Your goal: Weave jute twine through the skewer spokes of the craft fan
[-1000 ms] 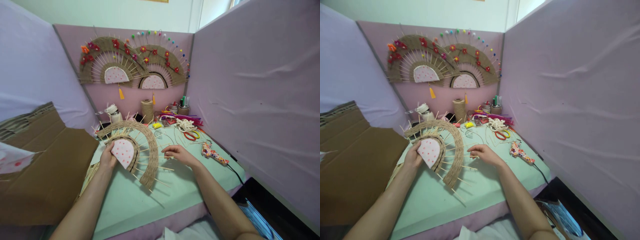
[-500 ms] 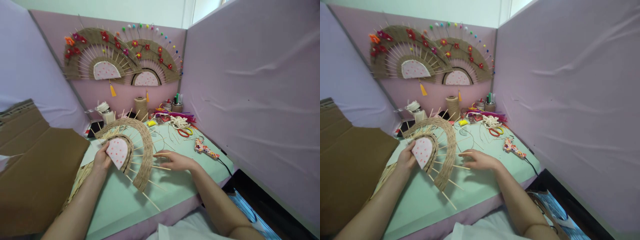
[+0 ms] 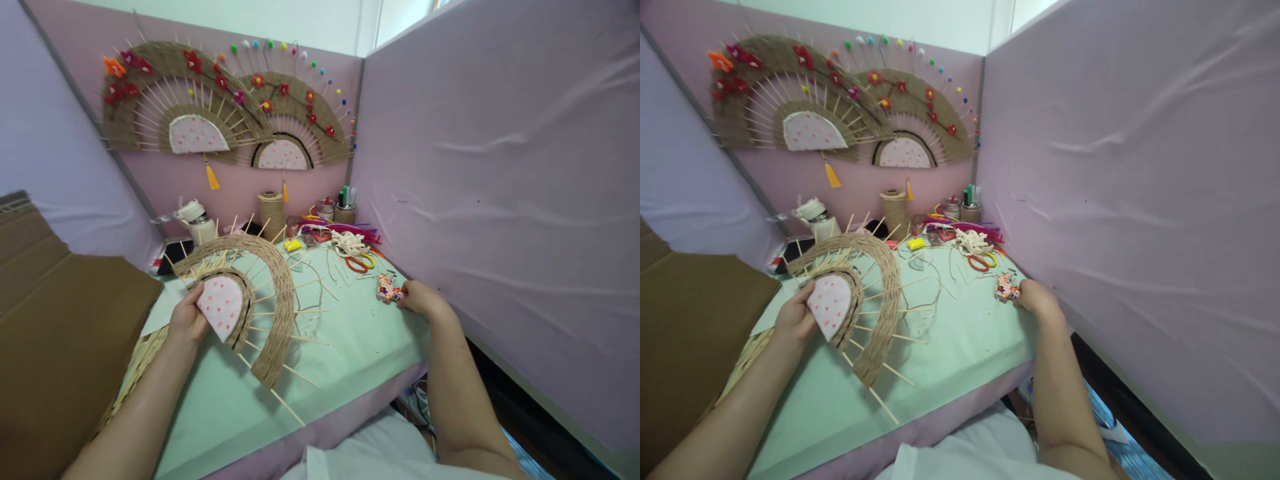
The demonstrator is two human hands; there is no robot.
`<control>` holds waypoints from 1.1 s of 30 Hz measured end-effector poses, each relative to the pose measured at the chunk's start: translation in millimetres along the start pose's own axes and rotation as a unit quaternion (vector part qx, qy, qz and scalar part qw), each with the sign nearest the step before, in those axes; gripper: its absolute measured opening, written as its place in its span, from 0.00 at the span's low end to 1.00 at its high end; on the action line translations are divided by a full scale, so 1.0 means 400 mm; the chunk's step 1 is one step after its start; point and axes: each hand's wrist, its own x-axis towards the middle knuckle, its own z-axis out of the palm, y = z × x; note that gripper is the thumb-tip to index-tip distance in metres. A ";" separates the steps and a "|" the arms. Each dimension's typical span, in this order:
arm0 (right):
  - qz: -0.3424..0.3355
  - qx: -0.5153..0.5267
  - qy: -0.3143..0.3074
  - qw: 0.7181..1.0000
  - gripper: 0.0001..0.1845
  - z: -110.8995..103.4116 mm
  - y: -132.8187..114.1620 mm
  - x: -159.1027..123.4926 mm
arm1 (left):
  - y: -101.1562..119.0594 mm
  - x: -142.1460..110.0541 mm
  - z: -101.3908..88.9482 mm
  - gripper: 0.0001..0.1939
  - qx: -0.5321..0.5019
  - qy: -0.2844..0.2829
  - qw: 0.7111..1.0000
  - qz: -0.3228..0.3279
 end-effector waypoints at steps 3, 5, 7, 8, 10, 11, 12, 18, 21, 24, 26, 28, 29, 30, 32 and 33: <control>0.008 -0.002 0.041 0.999 0.14 0.014 -0.022 0.011 | 0.001 -0.002 0.000 0.18 0.014 0.016 0.999 0.028; 0.023 0.001 0.093 0.995 0.17 0.015 -0.043 0.006 | 0.001 -0.004 0.002 0.18 0.019 0.020 0.999 0.028; 0.018 0.041 0.163 0.986 0.20 0.008 -0.076 -0.010 | 0.000 -0.007 0.004 0.17 0.019 0.021 0.999 0.029; -0.005 0.081 0.194 0.978 0.21 0.003 -0.101 -0.022 | -0.001 -0.008 0.005 0.17 0.017 0.021 0.999 0.032; -0.134 0.214 0.224 0.941 0.19 -0.006 -0.167 -0.050 | -0.002 -0.014 0.007 0.17 0.017 0.022 0.999 0.034; -0.189 0.239 0.210 0.929 0.18 -0.009 -0.207 -0.065 | -0.003 -0.017 0.009 0.17 0.019 0.021 0.999 0.031; -0.243 0.268 0.185 0.914 0.16 -0.010 -0.251 -0.078 | -0.003 -0.020 0.011 0.17 0.021 0.020 0.999 0.028; -0.423 0.633 -0.147 0.631 0.23 0.031 -0.464 -0.110 | 0.001 -0.026 0.016 0.15 0.030 0.027 0.999 0.033; -0.401 0.691 -0.244 0.550 0.32 0.053 -0.497 -0.107 | -0.002 -0.017 0.012 0.14 0.027 0.028 0.998 0.040; -0.351 0.713 -0.289 0.534 0.33 0.069 -0.504 -0.109 | -0.009 -0.011 0.011 0.14 0.035 0.027 0.998 0.037; -0.317 0.717 -0.309 0.539 0.28 0.079 -0.509 -0.110 | -0.014 -0.015 0.012 0.15 0.041 0.028 0.998 0.033; -0.293 0.724 -0.311 0.541 0.23 0.089 -0.518 -0.110 | -0.020 -0.025 0.014 0.15 0.049 0.008 0.998 0.024; -0.284 0.734 -0.298 0.539 0.21 0.093 -0.523 -0.108 | -0.023 -0.032 0.015 0.15 0.056 -0.011 0.998 0.012; -0.279 0.746 -0.281 0.536 0.20 0.096 -0.527 -0.107 | -0.026 -0.040 0.015 0.16 0.066 -0.029 0.997 -0.004; -0.278 0.762 -0.241 0.534 0.19 0.093 -0.528 -0.103 | -0.035 -0.053 0.016 0.17 0.090 -0.054 0.994 -0.041; -0.287 0.758 -0.230 0.539 0.19 0.087 -0.522 -0.100 | -0.039 -0.058 0.016 0.18 0.102 -0.059 0.992 -0.055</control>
